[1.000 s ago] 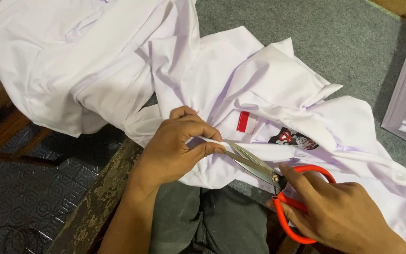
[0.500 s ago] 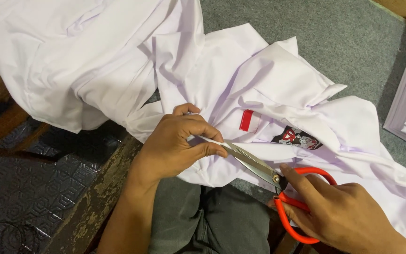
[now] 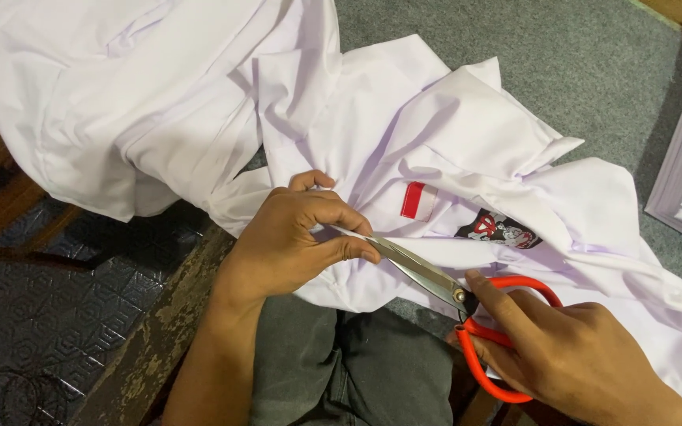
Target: Trimming loose threads from white shirts using scissors in a sewing factory finishing area.
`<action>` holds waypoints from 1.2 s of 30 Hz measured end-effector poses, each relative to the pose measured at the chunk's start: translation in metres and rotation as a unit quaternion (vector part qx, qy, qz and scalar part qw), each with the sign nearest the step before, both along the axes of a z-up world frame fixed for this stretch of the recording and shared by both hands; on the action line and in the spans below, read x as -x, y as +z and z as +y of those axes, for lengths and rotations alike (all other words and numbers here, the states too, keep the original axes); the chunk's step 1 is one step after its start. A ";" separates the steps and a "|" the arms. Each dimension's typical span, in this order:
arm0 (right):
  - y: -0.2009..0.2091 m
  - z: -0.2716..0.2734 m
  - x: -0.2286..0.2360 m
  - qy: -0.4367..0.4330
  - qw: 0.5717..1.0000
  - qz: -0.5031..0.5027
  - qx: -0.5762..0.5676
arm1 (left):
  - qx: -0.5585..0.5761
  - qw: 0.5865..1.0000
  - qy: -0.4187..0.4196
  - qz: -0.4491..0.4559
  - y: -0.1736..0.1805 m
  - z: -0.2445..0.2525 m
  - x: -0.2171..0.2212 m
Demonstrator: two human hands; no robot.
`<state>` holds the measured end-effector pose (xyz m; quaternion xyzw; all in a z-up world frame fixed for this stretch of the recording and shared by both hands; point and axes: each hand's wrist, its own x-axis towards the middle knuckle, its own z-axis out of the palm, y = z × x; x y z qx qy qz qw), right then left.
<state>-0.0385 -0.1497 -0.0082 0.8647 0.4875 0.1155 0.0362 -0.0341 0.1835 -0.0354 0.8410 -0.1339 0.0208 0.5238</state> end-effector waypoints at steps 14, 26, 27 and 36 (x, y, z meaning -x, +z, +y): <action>-0.004 -0.006 0.000 0.008 0.999 -0.014 0.030 | 0.001 1.000 -0.008 -0.025 0.001 0.000 -0.001; -0.001 -0.019 0.005 -0.056 0.989 0.100 -0.099 | 0.000 1.000 -0.001 0.008 0.006 0.000 0.002; 0.000 -0.022 0.009 -0.056 0.988 0.100 -0.098 | 0.000 1.000 -0.002 0.008 0.007 0.000 0.002; 0.007 -0.015 0.017 -0.087 0.982 0.122 -0.115 | -0.003 1.000 -0.026 0.007 0.010 0.001 0.001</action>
